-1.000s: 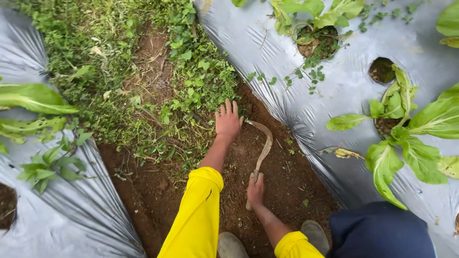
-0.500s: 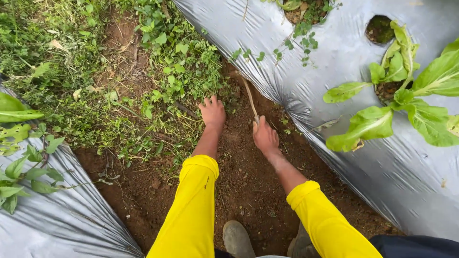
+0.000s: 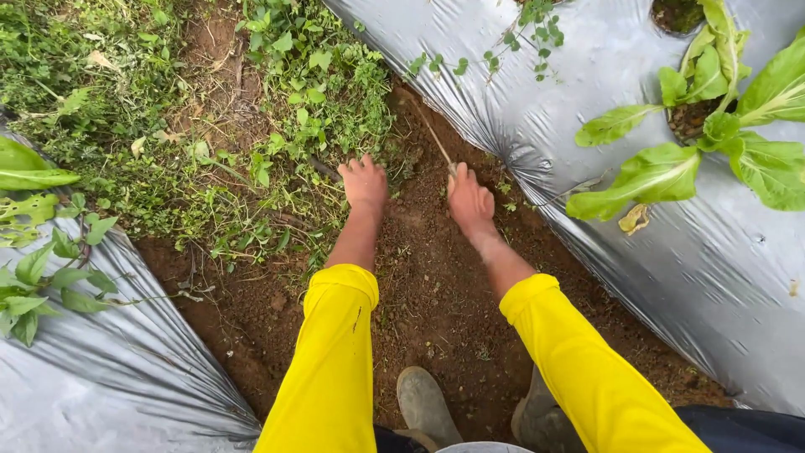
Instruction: The person uses a sickle to cut weeds growing between rows of plants in a garden. They gather the cut weeds by hand and continue clearing the area along the plastic mulch.
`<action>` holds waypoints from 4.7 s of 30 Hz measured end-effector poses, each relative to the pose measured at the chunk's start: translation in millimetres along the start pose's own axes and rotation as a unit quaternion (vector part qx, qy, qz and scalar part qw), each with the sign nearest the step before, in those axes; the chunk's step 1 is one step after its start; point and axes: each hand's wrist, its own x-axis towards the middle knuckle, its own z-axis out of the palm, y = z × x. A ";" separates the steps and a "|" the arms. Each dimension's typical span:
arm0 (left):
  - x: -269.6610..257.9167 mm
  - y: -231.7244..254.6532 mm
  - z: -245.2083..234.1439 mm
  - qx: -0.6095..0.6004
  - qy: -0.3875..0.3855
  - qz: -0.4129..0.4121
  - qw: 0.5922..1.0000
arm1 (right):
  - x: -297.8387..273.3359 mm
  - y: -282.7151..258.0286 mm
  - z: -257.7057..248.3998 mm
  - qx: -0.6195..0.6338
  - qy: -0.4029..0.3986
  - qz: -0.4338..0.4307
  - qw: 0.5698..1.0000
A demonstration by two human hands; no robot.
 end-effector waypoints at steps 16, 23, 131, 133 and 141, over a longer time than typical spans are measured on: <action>-33.4 -33.5 1.1 0.015 -0.146 -0.029 0.989 | -13.6 -1.6 37.1 0.082 -0.020 -0.017 0.996; -47.1 -40.0 -24.3 0.014 -0.172 -0.056 0.983 | -117.7 12.9 93.8 0.353 -0.142 0.122 0.917; -55.6 -32.8 17.4 0.106 -0.049 0.006 0.993 | -107.3 -36.2 85.1 0.393 -0.095 0.115 0.907; -61.9 -36.2 7.4 0.106 -0.056 0.008 0.993 | -101.1 -47.2 89.0 0.405 -0.078 0.118 0.903; -40.1 -33.4 29.6 0.087 -0.016 0.003 0.996 | -209.6 -17.6 93.8 0.370 -0.113 0.069 0.920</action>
